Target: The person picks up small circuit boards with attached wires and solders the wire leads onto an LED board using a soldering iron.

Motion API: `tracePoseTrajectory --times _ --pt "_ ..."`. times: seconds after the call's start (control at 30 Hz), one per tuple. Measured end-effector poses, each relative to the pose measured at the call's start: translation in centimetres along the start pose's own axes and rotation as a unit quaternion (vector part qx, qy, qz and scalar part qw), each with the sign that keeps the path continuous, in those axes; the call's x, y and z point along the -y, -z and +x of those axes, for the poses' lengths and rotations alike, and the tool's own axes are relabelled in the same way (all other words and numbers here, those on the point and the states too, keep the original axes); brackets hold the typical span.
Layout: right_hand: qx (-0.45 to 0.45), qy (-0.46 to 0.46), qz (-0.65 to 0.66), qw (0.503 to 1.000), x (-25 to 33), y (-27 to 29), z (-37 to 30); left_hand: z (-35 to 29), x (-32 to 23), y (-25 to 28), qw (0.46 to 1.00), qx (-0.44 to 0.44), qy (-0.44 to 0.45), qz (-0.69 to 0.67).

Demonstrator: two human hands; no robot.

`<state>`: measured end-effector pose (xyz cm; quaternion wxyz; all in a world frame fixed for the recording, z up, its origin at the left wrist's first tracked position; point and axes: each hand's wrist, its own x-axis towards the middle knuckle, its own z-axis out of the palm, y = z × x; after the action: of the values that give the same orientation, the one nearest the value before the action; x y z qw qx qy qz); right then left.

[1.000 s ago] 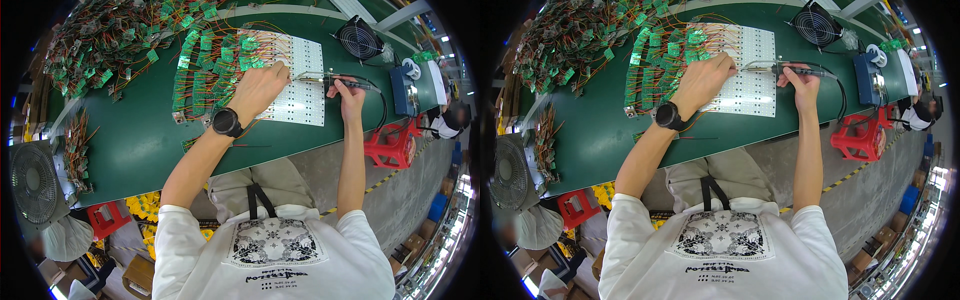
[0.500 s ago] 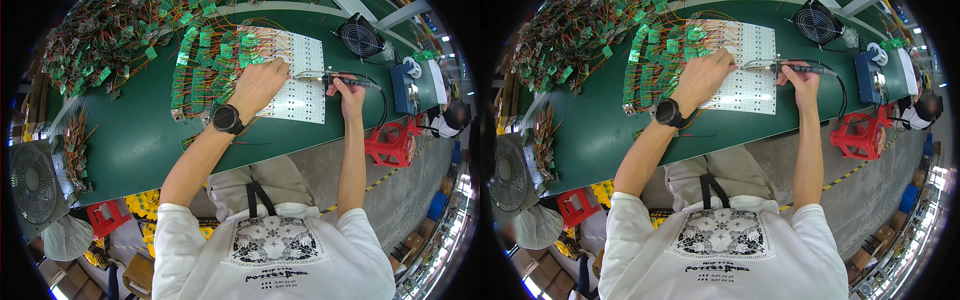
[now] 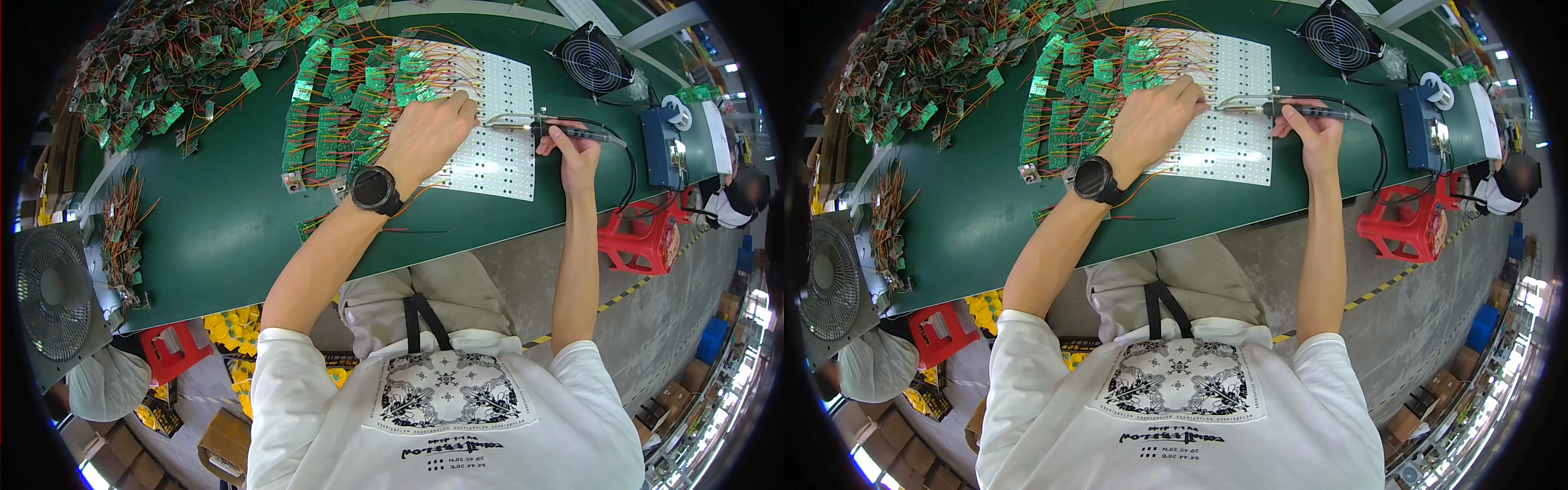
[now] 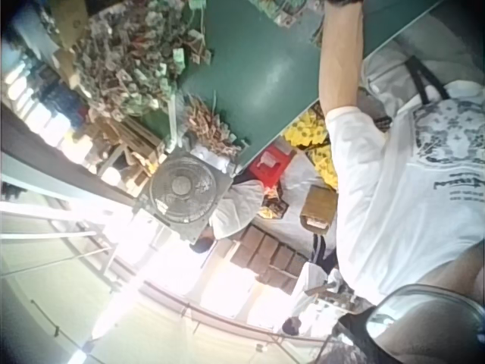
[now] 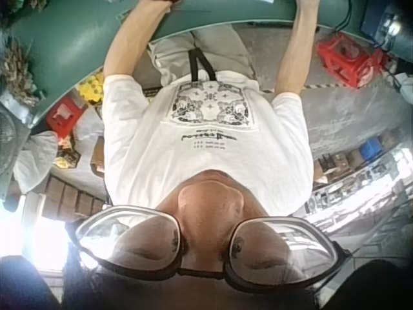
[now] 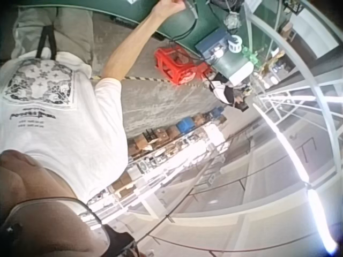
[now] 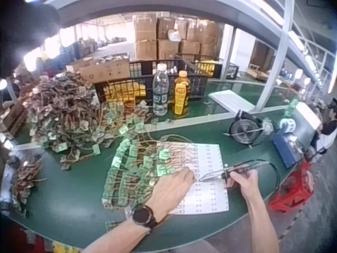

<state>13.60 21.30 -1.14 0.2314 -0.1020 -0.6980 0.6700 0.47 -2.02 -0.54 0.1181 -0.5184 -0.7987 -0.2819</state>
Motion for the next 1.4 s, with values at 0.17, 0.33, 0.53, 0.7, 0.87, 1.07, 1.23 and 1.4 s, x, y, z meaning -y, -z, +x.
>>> tracePoseTrajectory --times 0.17,0.33,0.53,0.7,0.87,1.07,1.23,1.4 --pt "-0.002 0.007 0.011 1.0 -0.1 0.1 0.3 0.0 0.3 0.0 1.0 0.002 0.003 0.003" --pt "-0.05 0.011 0.039 0.998 -0.7 -0.2 1.1 0.2 0.4 0.9 1.0 0.014 0.008 0.004" --pt "-0.097 -0.008 0.022 0.995 -0.9 0.2 0.5 1.1 -1.2 6.1 0.979 -0.184 -0.071 0.046" --pt "-0.109 -0.004 0.064 0.992 -0.3 0.0 0.3 -2.9 -0.2 14.2 0.968 -0.174 0.164 0.073" --pt "-0.096 -0.001 0.052 0.994 0.5 -0.4 0.5 -6.6 11.7 14.5 0.884 -0.145 0.386 0.22" --pt "-0.092 -0.008 0.071 0.993 0.4 -0.4 0.5 -8.0 16.2 13.7 0.905 -0.093 0.303 0.283" --pt "-0.105 -0.02 0.086 0.991 0.0 -0.2 0.4 -12.4 11.2 16.1 0.949 -0.023 0.27 0.159" --pt "-0.086 -0.01 0.061 0.994 0.6 0.0 0.5 -15.7 7.2 17.4 0.94 -0.145 0.305 0.044"
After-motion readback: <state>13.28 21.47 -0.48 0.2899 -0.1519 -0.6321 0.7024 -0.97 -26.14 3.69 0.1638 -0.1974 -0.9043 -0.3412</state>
